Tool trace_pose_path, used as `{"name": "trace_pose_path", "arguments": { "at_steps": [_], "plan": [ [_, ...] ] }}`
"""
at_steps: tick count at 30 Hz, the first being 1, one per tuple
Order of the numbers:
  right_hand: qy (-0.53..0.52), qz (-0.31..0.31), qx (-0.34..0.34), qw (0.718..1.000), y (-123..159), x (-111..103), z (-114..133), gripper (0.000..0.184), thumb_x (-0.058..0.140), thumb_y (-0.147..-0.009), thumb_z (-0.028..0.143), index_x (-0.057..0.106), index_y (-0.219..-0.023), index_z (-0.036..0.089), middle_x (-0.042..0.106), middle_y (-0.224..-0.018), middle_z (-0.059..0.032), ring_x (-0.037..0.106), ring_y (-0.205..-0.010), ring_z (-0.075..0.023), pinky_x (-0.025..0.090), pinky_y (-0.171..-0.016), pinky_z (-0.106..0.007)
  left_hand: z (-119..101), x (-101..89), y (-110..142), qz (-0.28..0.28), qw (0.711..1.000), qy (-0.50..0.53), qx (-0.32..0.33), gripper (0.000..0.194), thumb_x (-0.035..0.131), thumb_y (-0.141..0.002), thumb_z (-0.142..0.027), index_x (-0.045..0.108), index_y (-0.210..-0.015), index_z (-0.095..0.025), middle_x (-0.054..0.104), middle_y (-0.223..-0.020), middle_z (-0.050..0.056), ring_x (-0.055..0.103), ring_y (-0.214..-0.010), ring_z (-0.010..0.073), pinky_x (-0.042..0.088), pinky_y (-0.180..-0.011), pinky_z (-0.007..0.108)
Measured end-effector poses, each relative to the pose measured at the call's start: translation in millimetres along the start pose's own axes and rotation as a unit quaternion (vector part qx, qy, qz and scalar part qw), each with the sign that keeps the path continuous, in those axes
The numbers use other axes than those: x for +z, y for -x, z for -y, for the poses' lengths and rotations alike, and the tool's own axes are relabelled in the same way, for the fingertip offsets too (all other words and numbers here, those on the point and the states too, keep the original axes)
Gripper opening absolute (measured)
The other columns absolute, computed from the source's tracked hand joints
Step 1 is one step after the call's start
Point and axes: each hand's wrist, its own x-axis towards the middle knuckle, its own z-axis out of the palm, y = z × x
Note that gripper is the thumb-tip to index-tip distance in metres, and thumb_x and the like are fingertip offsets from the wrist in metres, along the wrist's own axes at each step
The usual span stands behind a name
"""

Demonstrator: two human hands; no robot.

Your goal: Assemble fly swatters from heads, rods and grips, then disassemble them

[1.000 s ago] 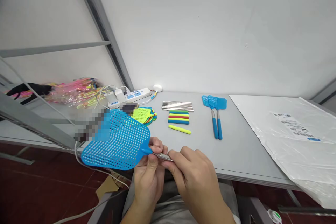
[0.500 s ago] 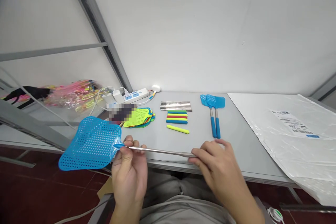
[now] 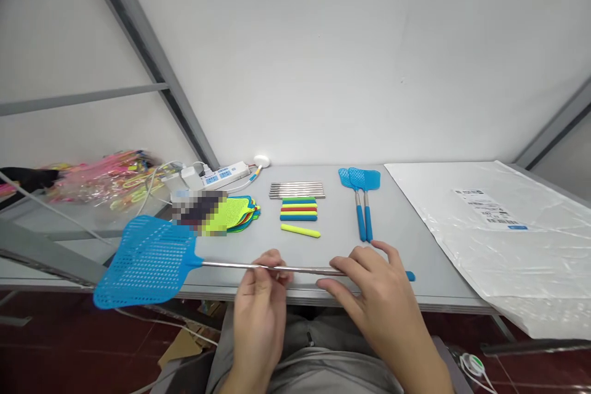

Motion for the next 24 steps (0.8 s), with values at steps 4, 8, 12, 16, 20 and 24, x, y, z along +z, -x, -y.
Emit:
{"name": "trace_pose_path", "arguments": {
  "at_steps": [4,8,12,16,20,24],
  "plan": [
    [-0.012,0.01,0.004,1.0,-5,5,16,0.015,0.056,-0.095,0.034,0.068,-0.095,0.024,0.061,-0.072,0.0004,0.056,-0.067,-0.0143,0.036,-0.083,-0.036,13,8.0,9,0.062,0.997,-0.032,-0.018,0.019,0.06,-0.092,-0.037,0.067,-0.089,-0.019,0.06,-0.093,0.004,0.054,-0.077,0.0127,0.046,-0.075,0.026],
    [-0.045,0.036,-0.003,0.998,-11,8,25,0.018,0.051,-0.098,0.031,0.067,-0.096,0.023,0.06,-0.07,0.001,0.054,-0.066,-0.0135,0.035,-0.079,-0.034,1,7.1,0,0.043,0.998,-0.031,0.035,0.02,0.06,-0.092,-0.035,0.065,-0.082,-0.019,0.058,-0.086,0.002,0.056,-0.085,0.014,0.047,-0.081,0.025],
    [-0.031,0.023,-0.02,0.999,-11,1,9,0.017,0.051,-0.098,0.032,0.065,-0.095,0.024,0.063,-0.072,0.001,0.056,-0.066,-0.0136,0.035,-0.085,-0.036,-27,-1.1,-21,-0.019,0.996,0.032,0.081,0.02,0.066,-0.088,-0.036,0.064,-0.079,-0.018,0.057,-0.083,0.001,0.056,-0.079,0.0122,0.05,-0.076,0.024],
    [0.023,-0.005,-0.018,1.0,-1,-16,-35,0.017,0.053,-0.096,0.038,0.066,-0.094,0.027,0.069,-0.081,0.0014,0.063,-0.074,-0.0154,0.027,-0.101,-0.045,-63,-14.1,-45,-0.073,0.986,0.078,0.125,0.022,0.074,-0.081,-0.036,0.064,-0.077,-0.017,0.058,-0.083,0.0,0.057,-0.075,0.0112,0.054,-0.072,0.024],
    [0.089,-0.073,0.038,0.993,12,-34,-76,0.03,0.047,-0.095,0.051,0.067,-0.09,0.029,0.069,-0.082,0.0008,0.063,-0.079,-0.0198,0.02,-0.106,-0.053,-93,-24.4,-59,-0.093,0.975,0.111,0.166,0.019,0.075,-0.081,-0.032,0.063,-0.077,-0.017,0.059,-0.083,-0.002,0.056,-0.073,0.009,0.055,-0.069,0.023],
    [0.116,-0.098,0.053,0.987,19,-43,-95,0.033,0.047,-0.094,0.054,0.068,-0.088,0.03,0.069,-0.085,-0.0014,0.063,-0.084,-0.0233,0.018,-0.108,-0.058,-100,-23.6,-61,-0.069,0.974,0.141,0.162,0.017,0.074,-0.082,-0.029,0.063,-0.079,-0.016,0.06,-0.085,-0.003,0.058,-0.074,0.0079,0.055,-0.07,0.021]
  ]
}}
